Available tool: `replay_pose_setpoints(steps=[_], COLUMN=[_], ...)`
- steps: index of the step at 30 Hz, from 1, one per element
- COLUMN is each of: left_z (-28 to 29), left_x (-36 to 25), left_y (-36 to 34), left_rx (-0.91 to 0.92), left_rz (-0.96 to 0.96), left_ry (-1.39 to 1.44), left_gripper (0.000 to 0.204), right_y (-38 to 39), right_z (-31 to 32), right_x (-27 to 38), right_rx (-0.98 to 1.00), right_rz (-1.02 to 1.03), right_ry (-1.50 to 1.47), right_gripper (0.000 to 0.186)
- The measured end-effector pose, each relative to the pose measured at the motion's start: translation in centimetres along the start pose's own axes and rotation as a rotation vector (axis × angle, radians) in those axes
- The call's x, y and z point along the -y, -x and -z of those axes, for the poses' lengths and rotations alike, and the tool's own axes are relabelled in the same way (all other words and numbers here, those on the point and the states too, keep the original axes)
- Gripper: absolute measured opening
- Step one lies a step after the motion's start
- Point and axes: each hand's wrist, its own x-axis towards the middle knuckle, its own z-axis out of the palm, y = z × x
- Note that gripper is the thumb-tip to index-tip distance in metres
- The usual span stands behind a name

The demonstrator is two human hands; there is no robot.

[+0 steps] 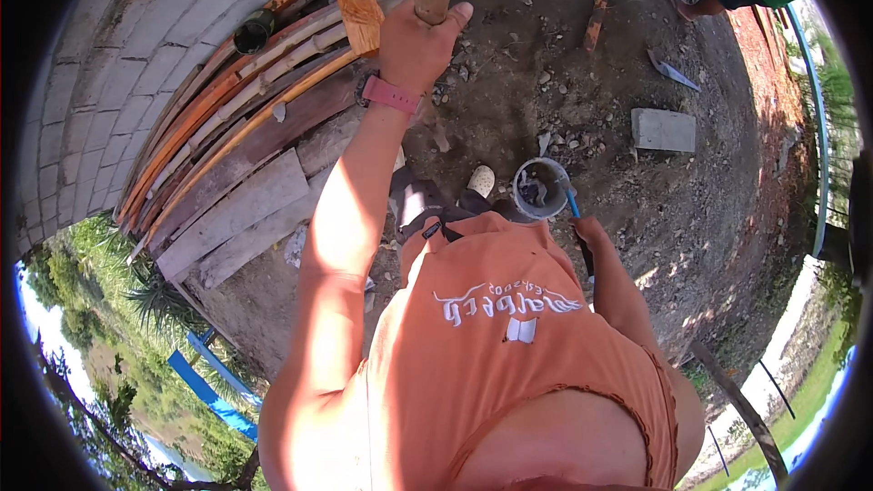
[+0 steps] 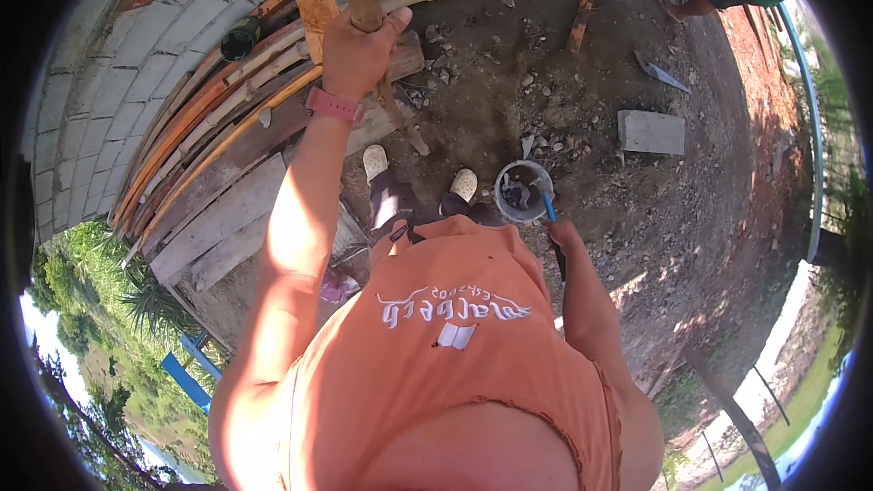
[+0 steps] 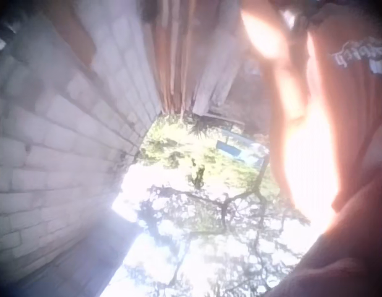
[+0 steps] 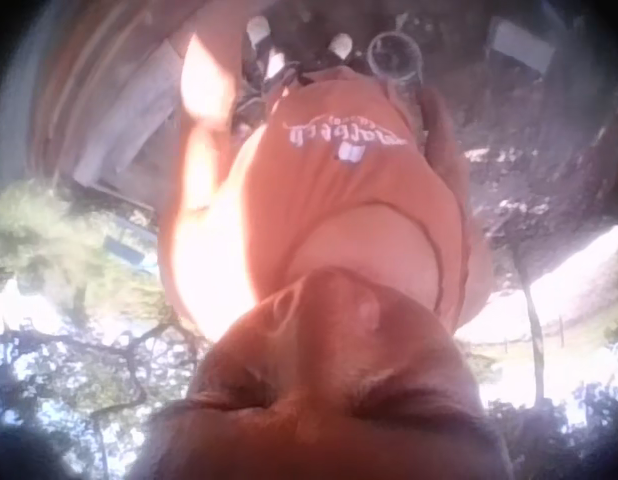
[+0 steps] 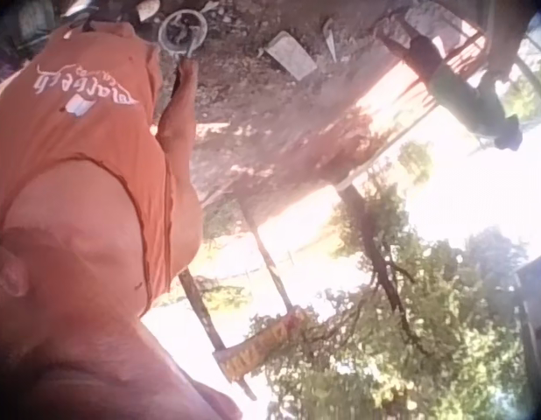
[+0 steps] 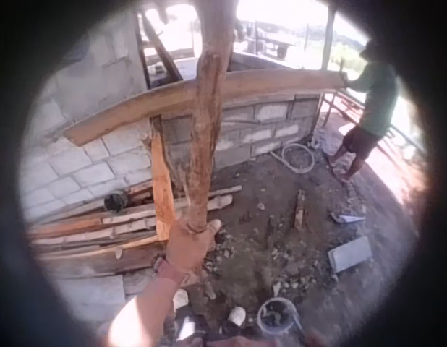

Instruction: Installing wooden supports and leveling a structure at a construction site.

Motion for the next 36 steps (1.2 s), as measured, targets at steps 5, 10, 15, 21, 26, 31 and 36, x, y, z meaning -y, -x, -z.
replay_pose_setpoints(steps=[5, 10, 15, 21, 26, 31, 36], left_z=[-2.6, -1.4, 3.8, 8.0, 8.3, 11.4, 14.3], left_x=[1.0, 11.8, 10.4, 13.4, 16.4, 21.6, 20.7], left_y=[-0.7, 4.5, 9.0, 12.4, 11.6, 8.3, 9.3], left_rx=[-0.020, -0.147, -0.204, -0.254, -0.272, -0.380, -0.195], left_rz=[-0.027, 0.142, 0.219, -0.003, 0.266, 0.315, 0.138], left_ry=[-0.065, 0.037, 0.064, -0.283, 0.106, 0.067, -0.080], left_gripper=[0.029, 0.017, 0.016, 0.018, 0.023, 0.028, 0.023], right_y=[0.5, 1.8, -0.5, -1.1, 0.1, 3.5, 8.0], right_z=[-0.5, -3.3, -6.5, -7.5, -8.7, -10.9, -13.5], right_x=[0.8, 2.3, 3.1, 2.2, 0.8, 0.3, -0.1], right_rx=[-0.031, 0.114, 0.105, 0.094, -0.009, 0.087, 0.313], right_rz=[0.077, 0.165, 0.240, 0.301, 0.309, 0.373, 0.186], right_ry=[0.022, -0.269, 0.197, 0.161, 0.098, -0.301, -0.946], right_gripper=[0.028, 0.023, 0.030, 0.033, 0.029, 0.014, 0.011])
